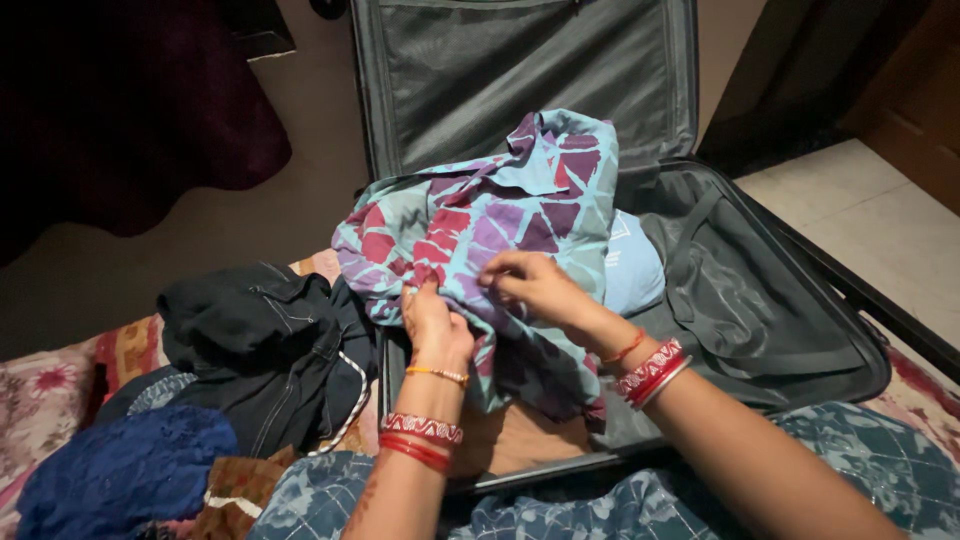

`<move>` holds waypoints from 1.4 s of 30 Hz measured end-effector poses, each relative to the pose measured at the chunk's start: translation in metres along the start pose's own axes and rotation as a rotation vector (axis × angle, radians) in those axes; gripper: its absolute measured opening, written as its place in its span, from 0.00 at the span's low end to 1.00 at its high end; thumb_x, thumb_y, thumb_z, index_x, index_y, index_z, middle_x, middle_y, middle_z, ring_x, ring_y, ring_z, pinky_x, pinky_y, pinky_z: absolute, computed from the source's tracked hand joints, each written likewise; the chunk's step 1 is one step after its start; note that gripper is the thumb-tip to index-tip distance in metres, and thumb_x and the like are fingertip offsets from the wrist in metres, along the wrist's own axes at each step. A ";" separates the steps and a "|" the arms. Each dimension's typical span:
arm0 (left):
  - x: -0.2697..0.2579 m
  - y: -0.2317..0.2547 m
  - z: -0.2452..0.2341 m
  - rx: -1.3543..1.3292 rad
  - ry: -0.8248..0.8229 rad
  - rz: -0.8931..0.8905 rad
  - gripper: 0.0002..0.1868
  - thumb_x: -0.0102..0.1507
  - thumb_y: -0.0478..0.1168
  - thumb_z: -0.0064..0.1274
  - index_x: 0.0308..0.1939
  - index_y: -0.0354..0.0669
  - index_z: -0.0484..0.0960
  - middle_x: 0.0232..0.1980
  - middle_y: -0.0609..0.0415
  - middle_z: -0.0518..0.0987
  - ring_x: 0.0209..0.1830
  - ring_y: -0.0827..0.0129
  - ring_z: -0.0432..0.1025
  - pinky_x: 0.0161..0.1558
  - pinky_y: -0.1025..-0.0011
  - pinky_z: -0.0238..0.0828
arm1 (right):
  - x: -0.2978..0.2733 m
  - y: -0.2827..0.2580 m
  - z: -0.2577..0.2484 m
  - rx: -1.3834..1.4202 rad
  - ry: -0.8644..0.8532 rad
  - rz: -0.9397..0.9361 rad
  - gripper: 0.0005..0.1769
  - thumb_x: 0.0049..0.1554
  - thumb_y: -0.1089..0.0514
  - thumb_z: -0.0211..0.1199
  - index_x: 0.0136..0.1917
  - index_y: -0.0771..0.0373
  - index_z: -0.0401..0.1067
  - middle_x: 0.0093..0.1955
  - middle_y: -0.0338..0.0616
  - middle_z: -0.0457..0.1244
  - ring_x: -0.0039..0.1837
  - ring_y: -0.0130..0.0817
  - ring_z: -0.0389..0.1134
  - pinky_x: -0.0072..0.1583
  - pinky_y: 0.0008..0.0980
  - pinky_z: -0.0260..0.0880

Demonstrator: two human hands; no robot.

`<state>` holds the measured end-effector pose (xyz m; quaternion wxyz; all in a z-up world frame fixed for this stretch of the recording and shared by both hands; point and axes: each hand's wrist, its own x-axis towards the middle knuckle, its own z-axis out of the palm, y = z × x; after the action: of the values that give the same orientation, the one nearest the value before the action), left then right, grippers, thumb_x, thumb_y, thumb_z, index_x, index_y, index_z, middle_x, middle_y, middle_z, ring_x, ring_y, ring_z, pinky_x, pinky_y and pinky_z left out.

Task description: The person packs several pieces of clothing into a suitcase by hand, including a brown shirt, a patterned blue and purple cloth, a dark red garment, and a floral dress.

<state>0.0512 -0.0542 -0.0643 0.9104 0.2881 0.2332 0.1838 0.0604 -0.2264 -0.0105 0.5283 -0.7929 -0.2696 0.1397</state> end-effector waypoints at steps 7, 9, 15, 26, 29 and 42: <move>-0.013 0.000 0.045 0.001 0.077 0.108 0.33 0.66 0.29 0.42 0.73 0.64 0.66 0.58 0.58 0.76 0.53 0.70 0.70 0.53 0.69 0.69 | -0.018 0.036 0.017 -0.039 -0.125 -0.009 0.15 0.58 0.56 0.59 0.53 0.70 0.73 0.46 0.53 0.70 0.46 0.36 0.69 0.46 0.34 0.68; -0.014 -0.001 0.051 0.004 0.057 0.142 0.33 0.66 0.29 0.41 0.74 0.63 0.66 0.59 0.57 0.76 0.55 0.70 0.69 0.55 0.69 0.69 | -0.020 0.044 0.031 -0.314 -0.011 -0.135 0.20 0.54 0.56 0.62 0.56 0.69 0.69 0.48 0.57 0.69 0.50 0.46 0.71 0.50 0.42 0.70; -0.040 0.021 0.070 -0.137 0.076 0.089 0.37 0.64 0.27 0.37 0.75 0.69 0.63 0.62 0.59 0.73 0.57 0.70 0.68 0.59 0.64 0.66 | -0.046 0.035 0.055 -0.713 0.320 -0.140 0.35 0.51 0.46 0.74 0.55 0.73 0.59 0.53 0.67 0.58 0.56 0.65 0.64 0.57 0.54 0.66; 0.013 0.022 0.070 0.010 -0.144 0.356 0.36 0.63 0.21 0.35 0.67 0.50 0.88 0.47 0.57 0.75 0.43 0.66 0.62 0.47 0.65 0.60 | -0.058 0.050 -0.030 -1.160 0.335 0.167 0.21 0.52 0.47 0.70 0.58 0.51 0.74 0.64 0.36 0.56 0.76 0.47 0.50 0.67 0.89 0.40; 0.032 0.032 0.045 0.671 -0.444 0.486 0.28 0.62 0.25 0.34 0.52 0.46 0.90 0.47 0.55 0.88 0.51 0.67 0.81 0.57 0.71 0.74 | -0.060 0.072 -0.055 -1.018 0.544 0.150 0.19 0.52 0.45 0.66 0.56 0.49 0.78 0.70 0.45 0.55 0.76 0.49 0.51 0.68 0.77 0.52; -0.017 0.056 0.057 0.767 -0.517 0.118 0.21 0.64 0.34 0.47 0.60 0.33 0.80 0.52 0.43 0.83 0.43 0.63 0.78 0.38 0.68 0.82 | -0.018 0.174 -0.093 -0.010 0.798 0.470 0.20 0.63 0.47 0.53 0.46 0.66 0.74 0.37 0.55 0.66 0.41 0.55 0.71 0.45 0.53 0.71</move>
<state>0.0562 -0.0443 0.0168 0.7544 0.6531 0.0330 0.0577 0.1409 -0.3592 -0.1333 0.5408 -0.8269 0.1412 -0.0619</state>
